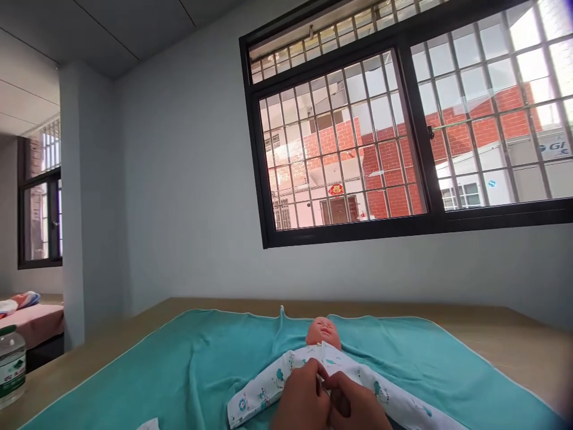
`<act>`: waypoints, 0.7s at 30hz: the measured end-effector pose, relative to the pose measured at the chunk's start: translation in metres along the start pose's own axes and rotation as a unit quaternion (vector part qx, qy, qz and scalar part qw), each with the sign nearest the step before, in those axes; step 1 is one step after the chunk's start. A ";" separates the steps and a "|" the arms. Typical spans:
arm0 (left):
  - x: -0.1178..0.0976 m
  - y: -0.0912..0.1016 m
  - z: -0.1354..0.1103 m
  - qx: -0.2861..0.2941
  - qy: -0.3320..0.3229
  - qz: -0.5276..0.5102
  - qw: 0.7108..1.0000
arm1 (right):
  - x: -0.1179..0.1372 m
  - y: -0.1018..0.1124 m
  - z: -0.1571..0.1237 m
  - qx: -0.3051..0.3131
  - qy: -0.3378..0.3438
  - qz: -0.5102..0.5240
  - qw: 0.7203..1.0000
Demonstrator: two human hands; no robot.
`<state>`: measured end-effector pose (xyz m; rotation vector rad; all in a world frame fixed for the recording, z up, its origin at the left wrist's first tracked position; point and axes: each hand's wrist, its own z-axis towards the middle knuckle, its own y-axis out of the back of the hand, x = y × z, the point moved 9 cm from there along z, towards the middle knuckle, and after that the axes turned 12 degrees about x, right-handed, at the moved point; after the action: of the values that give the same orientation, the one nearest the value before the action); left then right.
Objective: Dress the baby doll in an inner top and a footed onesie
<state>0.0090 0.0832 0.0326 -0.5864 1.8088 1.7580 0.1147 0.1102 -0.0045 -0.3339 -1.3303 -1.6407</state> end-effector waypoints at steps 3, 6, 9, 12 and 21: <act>-0.001 0.002 -0.002 -0.012 -0.021 -0.028 0.999 | 0.000 0.000 -0.002 -0.006 0.025 -0.011 1.000; -0.005 0.005 -0.005 -0.013 -0.057 -0.055 0.997 | 0.007 0.003 -0.007 -0.006 0.073 0.006 0.997; -0.007 0.008 -0.007 0.002 -0.095 -0.099 0.991 | 0.017 0.009 -0.011 -0.007 0.127 0.081 0.989; 0.001 0.007 -0.004 0.040 -0.092 -0.187 0.977 | 0.021 0.013 -0.013 -0.009 0.144 0.143 0.979; 0.009 0.002 -0.003 0.099 -0.080 -0.271 0.954 | 0.021 0.014 -0.018 -0.022 0.141 0.156 0.977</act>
<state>0.0007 0.0808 0.0284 -0.7474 1.5048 1.2029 0.1211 0.0844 0.0120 -0.3048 -0.9754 -1.3943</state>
